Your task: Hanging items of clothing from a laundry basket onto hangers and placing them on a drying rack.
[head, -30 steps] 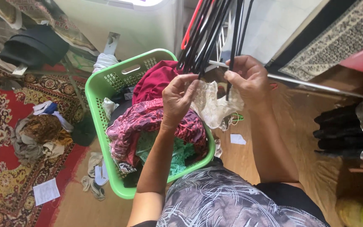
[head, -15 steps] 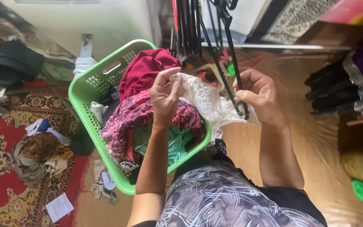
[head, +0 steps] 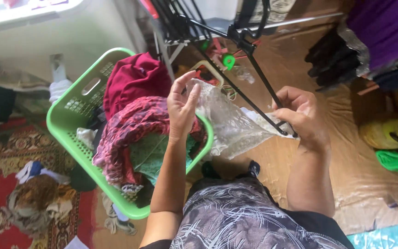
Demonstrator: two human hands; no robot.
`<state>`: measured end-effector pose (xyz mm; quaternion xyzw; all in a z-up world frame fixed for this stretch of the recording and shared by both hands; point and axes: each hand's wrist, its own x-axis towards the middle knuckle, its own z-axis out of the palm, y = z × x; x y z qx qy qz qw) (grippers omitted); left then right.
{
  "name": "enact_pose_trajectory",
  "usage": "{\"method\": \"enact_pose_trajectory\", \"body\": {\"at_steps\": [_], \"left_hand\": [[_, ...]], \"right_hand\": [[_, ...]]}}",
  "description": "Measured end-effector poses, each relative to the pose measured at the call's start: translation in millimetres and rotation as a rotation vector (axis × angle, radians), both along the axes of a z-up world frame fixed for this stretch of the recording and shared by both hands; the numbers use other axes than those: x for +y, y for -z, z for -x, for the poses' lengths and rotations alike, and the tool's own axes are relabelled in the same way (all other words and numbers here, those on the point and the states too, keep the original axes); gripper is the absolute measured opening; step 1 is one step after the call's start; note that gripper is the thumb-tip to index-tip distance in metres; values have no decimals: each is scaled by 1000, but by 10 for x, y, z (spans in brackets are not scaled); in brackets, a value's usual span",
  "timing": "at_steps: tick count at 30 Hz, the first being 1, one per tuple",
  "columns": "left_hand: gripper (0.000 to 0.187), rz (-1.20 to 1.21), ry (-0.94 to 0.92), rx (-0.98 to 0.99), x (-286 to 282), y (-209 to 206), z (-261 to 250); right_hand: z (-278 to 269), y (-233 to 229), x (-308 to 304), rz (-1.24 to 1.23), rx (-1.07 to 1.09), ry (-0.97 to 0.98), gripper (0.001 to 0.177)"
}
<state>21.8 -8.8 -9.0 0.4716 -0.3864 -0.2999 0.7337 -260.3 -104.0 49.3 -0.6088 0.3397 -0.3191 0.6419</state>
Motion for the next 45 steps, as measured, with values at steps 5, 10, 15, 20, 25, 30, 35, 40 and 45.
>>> {"method": "enact_pose_trajectory", "body": {"at_steps": [5, 10, 15, 20, 25, 30, 35, 40, 45], "left_hand": [[41, -92, 94, -4, -346, 164, 328], [40, -100, 258, 199, -747, 531, 824], [24, -173, 429, 348, -920, 268, 1389], [10, -83, 501, 436, -1124, 215, 1841], [8, -89, 514, 407, -1340, 194, 2311], [9, -74, 506, 394, -1501, 151, 2739], [8, -76, 516, 434, -1624, 245, 3081], [6, -12, 458, 453, -1750, 398, 3318], [2, 110, 259, 635, -1945, 522, 3091]], "right_hand": [[619, 87, -79, -43, -92, 35, 12], [1311, 147, -192, -31, -162, 27, 14], [1902, 198, -314, 39, -118, -33, 13], [2316, 181, -438, 78, -20, 138, 15], [2577, 60, -535, 341, 324, 404, 28], [2906, 162, -620, 311, 160, 337, 23], [3369, 228, -772, 323, 250, 312, 19], [3658, 260, -934, 270, 280, 301, 21], [4082, 667, -1268, 120, -209, 534, 11]]}}
